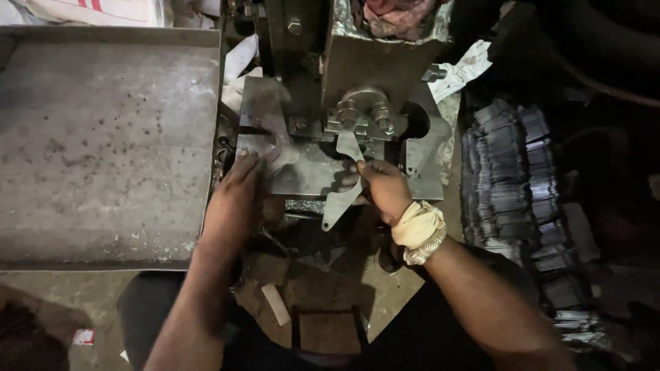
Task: Operating a punch press to form metal components from sheet metal pieces.
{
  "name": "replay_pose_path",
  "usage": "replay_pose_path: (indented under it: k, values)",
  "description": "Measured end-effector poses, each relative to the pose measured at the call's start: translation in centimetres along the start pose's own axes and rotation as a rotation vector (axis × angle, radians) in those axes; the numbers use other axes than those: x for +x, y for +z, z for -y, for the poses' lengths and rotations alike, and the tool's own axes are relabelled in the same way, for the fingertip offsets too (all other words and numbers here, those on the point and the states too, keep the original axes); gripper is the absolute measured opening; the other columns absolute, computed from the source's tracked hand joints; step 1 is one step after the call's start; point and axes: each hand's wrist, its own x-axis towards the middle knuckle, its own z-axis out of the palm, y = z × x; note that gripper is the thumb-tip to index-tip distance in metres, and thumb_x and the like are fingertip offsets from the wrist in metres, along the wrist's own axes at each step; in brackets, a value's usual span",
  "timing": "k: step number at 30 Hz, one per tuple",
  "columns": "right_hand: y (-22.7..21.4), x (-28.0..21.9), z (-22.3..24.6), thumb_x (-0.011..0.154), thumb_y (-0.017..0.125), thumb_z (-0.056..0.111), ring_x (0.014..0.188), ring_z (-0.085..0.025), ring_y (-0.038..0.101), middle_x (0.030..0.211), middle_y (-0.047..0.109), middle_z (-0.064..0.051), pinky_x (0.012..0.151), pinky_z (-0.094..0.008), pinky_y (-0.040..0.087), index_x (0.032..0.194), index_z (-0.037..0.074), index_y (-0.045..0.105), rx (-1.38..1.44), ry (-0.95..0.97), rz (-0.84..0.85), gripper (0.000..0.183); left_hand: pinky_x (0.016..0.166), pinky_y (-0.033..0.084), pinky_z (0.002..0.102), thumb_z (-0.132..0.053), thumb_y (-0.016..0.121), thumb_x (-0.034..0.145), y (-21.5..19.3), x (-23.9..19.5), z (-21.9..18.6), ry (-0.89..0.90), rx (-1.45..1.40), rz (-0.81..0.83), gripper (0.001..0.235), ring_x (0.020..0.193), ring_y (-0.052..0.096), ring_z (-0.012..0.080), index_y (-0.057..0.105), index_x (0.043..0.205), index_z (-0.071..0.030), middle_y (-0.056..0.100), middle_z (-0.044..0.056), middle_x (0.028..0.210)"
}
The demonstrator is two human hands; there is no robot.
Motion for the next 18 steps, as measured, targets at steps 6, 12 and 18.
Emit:
replay_pose_path:
  k: [6,12,18]
  values:
    - [-0.9,1.8,-2.3,0.104,0.06,0.026,0.068,-0.016,0.067,0.086,0.075,-0.007,0.056,-0.032,0.053,0.102,0.005,0.07,0.003,-0.094,-0.029,0.023,0.114,0.044,0.043,0.004,0.062,0.081,0.2,-0.3,-0.3,0.023,-0.023,-0.025,0.054,0.138,0.052,0.0384,0.059,0.136,0.002,0.058,0.02,0.144]
    - [-0.9,1.5,-2.3,0.107,0.06,0.027,0.077,-0.011,0.065,0.089,0.075,-0.004,0.07,-0.027,0.052,0.102,0.003,0.073,-0.021,-0.229,0.053,0.028,0.111,0.046,0.046,0.002,0.065,0.079,-1.7,0.2,-2.3,0.136,-0.033,-0.123,0.055,0.127,0.058,0.0412,0.062,0.133,0.004,0.062,0.021,0.132]
    - [-1.4,-0.5,-2.1,0.102,0.064,0.021,0.078,-0.011,0.065,0.089,0.072,-0.001,0.07,-0.028,0.054,0.102,0.004,0.069,0.121,-0.2,0.0,0.018,0.099,0.053,0.046,-0.003,0.067,0.086,-3.3,-0.5,-6.6,0.165,-0.231,-0.016,0.04,0.114,0.063,0.0386,0.067,0.127,-0.003,0.067,0.018,0.122]
